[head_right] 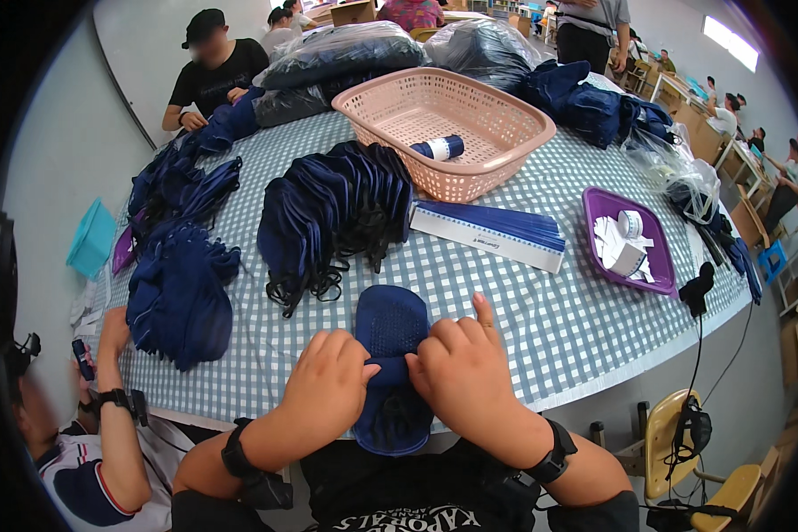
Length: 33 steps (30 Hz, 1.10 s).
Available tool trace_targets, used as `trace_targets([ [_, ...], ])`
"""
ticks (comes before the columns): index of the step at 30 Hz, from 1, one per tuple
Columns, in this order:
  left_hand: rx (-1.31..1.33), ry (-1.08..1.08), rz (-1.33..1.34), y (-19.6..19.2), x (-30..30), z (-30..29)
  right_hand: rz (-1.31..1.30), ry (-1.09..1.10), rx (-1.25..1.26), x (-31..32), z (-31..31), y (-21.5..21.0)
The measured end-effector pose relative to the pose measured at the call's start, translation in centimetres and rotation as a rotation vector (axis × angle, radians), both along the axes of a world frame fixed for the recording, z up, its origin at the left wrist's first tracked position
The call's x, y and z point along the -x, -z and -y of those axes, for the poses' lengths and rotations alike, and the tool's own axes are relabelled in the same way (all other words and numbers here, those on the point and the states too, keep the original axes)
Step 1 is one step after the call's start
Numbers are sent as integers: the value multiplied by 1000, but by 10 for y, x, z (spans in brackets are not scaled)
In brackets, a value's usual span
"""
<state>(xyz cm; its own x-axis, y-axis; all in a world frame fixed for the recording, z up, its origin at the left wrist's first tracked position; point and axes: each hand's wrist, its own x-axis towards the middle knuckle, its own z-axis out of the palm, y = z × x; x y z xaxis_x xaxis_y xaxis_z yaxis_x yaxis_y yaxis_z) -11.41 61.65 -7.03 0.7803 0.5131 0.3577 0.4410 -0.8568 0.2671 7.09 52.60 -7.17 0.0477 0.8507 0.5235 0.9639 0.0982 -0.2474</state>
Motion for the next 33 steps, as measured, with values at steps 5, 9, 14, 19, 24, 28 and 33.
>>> trace_targets([
  [5, 39, 118, 117, 1, 10, -4, 173, -158, -152, -4, 3, 9],
  [9, 38, 199, 92, -5, 13, -7, 166, -230, -11, -3, 10, -4],
  [14, 23, 191, 97, 0, 10, -9, 165, -218, 18, -6, 2, -1],
  [19, -23, 129, -57, -3, 2, -26, 199, -114, 83, -11, -18, -1],
  [24, 13, 34, -139, 2, -6, -41, 200, -32, 188, -21, -42, 7],
  [28, 50, -55, -265, -1, -8, -46, 215, 25, 331, -22, -52, 2],
  [33, -31, -29, -43, -3, -10, -45, 156, 37, 224, -22, -55, 0],
])
